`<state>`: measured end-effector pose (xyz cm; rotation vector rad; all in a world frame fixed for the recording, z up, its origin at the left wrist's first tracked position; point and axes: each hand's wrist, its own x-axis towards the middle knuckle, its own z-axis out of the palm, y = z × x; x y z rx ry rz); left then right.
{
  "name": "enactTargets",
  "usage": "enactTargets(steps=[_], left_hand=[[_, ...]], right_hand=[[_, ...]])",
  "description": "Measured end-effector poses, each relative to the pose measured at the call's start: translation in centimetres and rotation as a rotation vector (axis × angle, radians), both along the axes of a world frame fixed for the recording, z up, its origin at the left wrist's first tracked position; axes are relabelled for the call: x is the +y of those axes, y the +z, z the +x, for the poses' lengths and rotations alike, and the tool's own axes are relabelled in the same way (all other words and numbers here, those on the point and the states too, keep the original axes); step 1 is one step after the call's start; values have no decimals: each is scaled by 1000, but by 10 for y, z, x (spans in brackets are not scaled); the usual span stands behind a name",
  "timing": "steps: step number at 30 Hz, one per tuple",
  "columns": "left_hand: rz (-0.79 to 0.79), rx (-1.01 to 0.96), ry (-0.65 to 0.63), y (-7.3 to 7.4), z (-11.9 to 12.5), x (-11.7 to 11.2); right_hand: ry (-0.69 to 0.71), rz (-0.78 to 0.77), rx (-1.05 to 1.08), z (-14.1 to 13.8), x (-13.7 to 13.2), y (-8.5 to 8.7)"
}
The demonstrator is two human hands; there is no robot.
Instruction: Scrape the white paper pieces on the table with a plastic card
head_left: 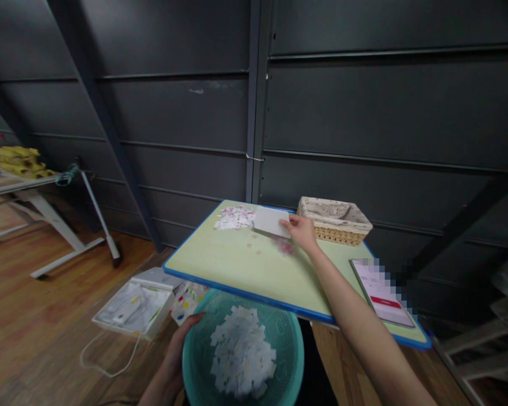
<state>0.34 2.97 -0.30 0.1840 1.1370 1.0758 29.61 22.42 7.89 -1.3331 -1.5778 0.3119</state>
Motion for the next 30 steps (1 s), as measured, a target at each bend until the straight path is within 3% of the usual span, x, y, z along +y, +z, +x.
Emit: enactTargets(steps=[4, 9, 13, 18, 23, 27, 30], left_hand=[[27, 51, -7, -1, 1, 0], [8, 70, 21, 6, 5, 0], [-12, 66, 45, 8, 6, 1], [7, 63, 107, 7, 8, 5], [-35, 106, 154, 11, 11, 6], [-144, 30, 101, 13, 12, 4], [-113, 14, 63, 13, 12, 3]], right_hand=[[-72, 16, -259, -12, -9, -2], [29, 74, -480, -34, -20, -13], [42, 83, -535, -46, -18, -21], [-20, 13, -633, -51, -8, -8], [-187, -81, -698, -54, 2, 10], [-278, -112, -721, -56, 2, 10], [-292, -133, -742, -55, -1, 6]])
